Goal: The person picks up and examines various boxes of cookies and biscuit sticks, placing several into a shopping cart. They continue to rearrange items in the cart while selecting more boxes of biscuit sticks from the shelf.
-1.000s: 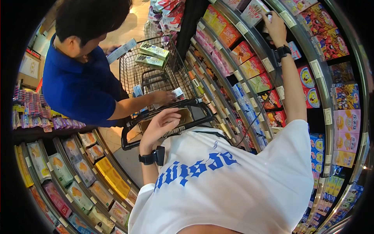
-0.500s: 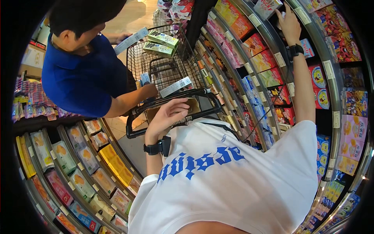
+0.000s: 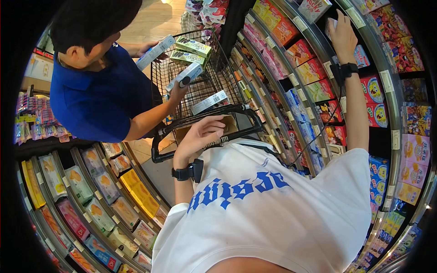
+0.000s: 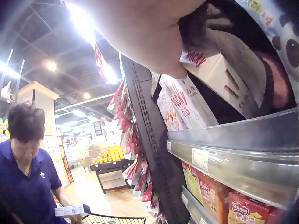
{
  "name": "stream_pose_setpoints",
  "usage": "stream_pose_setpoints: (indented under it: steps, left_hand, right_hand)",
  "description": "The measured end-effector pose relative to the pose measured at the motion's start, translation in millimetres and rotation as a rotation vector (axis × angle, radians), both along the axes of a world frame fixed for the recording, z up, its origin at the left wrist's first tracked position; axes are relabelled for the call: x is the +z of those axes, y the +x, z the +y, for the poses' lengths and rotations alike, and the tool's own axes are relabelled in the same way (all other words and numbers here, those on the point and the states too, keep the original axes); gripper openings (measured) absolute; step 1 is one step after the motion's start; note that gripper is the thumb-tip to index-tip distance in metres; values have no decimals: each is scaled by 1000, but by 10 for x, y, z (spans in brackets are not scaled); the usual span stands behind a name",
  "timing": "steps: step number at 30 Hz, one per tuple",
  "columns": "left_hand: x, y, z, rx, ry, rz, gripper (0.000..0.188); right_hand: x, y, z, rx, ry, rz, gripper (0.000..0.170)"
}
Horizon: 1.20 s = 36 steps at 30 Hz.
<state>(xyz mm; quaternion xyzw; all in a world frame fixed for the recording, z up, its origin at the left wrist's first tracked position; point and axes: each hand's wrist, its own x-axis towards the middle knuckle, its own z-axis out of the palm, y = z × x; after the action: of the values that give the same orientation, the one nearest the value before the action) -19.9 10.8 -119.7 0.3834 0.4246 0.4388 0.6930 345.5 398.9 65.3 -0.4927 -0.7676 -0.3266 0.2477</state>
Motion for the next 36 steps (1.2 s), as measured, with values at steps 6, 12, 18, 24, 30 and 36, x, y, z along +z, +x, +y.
stream_pose_setpoints:
  steps: [6,12,18,24,30,36]
  left_hand:
    - [-23,-17,22,-11,1,19,49]
    - [11,-12,32,-3,-32,16,54]
    - [8,4,70,4,-18,36,52]
    - [112,110,154,106,-37,-33,76]
    - [221,281,278,55,89,-58,112]
    - [285,386,278,-144,8,116,48]
  right_hand:
    - [-6,-84,-219,14,50,27,44]
    - [118,-92,-448,58,53,119,36]
    - [375,-295,-1020,141,70,249,38]
    - [413,-621,-1806,432,-517,433,34]
    - [-216,-953,-2188,814,-1317,466,38]
    - [-560,-952,-2361,865,-1459,710,45]
